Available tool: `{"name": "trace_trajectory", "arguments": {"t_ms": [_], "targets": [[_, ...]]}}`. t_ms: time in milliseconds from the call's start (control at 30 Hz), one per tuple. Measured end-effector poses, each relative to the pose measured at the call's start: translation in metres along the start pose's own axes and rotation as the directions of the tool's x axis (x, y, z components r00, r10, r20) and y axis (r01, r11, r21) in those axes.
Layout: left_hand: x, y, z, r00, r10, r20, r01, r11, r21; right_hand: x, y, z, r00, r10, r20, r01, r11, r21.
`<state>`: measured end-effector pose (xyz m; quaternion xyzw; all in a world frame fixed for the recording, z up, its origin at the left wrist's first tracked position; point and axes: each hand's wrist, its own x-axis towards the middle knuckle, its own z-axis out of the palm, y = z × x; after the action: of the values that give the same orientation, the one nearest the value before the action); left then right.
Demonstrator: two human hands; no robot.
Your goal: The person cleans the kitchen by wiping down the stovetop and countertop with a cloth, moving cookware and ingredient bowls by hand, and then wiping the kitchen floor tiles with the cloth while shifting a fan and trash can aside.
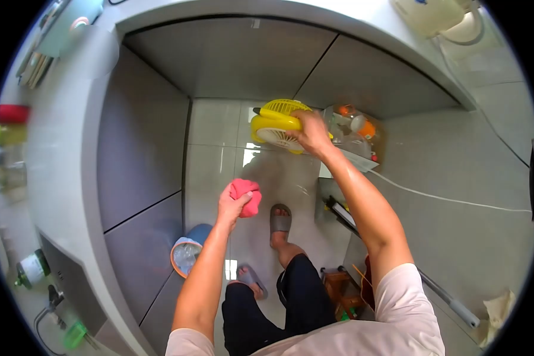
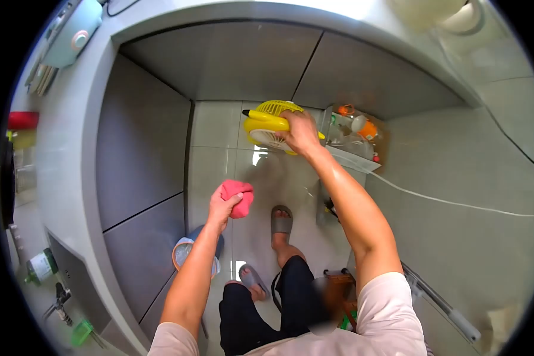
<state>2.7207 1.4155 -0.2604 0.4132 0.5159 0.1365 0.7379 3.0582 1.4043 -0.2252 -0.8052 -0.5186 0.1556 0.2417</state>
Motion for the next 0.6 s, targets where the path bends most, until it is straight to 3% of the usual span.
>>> {"name": "trace_trajectory", "arguments": {"t_ms": [200, 400, 600], "targets": [[0.101, -0.113, -0.027, 0.988, -0.012, 0.152, 0.046, 0.974, -0.222, 0.020, 0.073, 0.110, 0.998, 0.063, -0.030, -0.063, 0.998, -0.015], [0.172, -0.196, -0.051, 0.974, 0.022, 0.225, 0.079, 0.901, -0.427, 0.016, 0.133, 0.187, 0.999, 0.049, -0.021, -0.051, 0.987, -0.152], [0.204, -0.214, -0.060, 0.964, 0.080, 0.255, 0.022, 0.927, -0.374, -0.009, 0.157, 0.212, 0.988, 0.119, -0.097, -0.136, 0.972, -0.191]]}}
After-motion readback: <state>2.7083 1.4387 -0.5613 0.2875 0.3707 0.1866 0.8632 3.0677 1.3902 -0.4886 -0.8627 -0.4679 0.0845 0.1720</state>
